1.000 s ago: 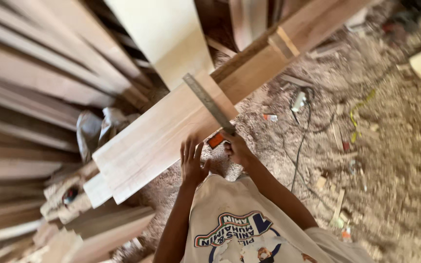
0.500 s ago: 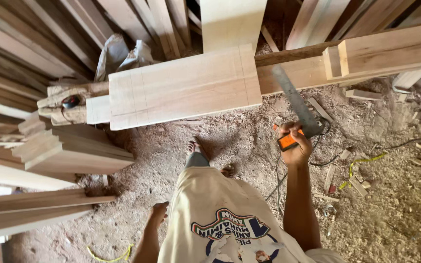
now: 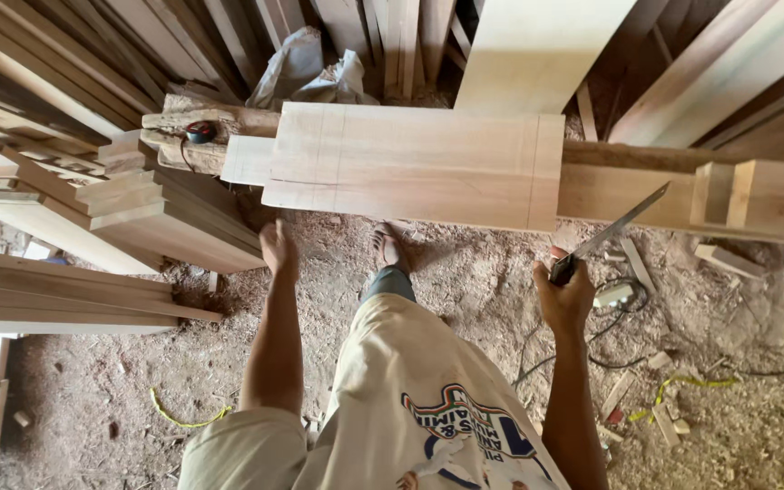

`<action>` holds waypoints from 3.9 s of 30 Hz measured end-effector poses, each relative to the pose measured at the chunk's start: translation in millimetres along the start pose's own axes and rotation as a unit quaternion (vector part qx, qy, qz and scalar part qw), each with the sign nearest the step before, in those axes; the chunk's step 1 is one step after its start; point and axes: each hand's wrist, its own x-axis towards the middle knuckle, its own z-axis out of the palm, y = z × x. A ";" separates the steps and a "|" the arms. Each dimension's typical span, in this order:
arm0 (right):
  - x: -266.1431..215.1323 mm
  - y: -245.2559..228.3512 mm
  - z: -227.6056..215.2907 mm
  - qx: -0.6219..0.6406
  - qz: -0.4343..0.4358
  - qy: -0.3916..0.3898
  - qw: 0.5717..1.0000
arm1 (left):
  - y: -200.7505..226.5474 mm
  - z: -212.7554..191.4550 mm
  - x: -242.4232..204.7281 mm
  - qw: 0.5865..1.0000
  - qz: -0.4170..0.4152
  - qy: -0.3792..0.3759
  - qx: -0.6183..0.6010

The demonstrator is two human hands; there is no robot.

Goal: The person uses a try square and pencil to mark lines on several wooden planks. They measure and draw straight lines on the wood pieces, then move them to a stack.

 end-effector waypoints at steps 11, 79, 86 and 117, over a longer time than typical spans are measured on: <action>70.0 -10.1 53.5 -0.153 -0.003 -0.052 0.987 | 51.6 11.0 66.2 0.985 0.072 -0.085 0.135; 295.4 -52.5 132.5 -0.202 0.136 0.047 0.969 | 102.7 103.6 97.0 0.964 0.179 0.059 0.186; 227.3 -53.8 129.6 -0.092 0.053 0.066 0.992 | 103.8 86.3 120.4 0.948 0.198 0.126 0.214; 123.5 -151.0 105.5 0.240 0.306 -0.204 0.898 | 324.9 218.8 -132.8 0.810 0.396 -0.431 0.019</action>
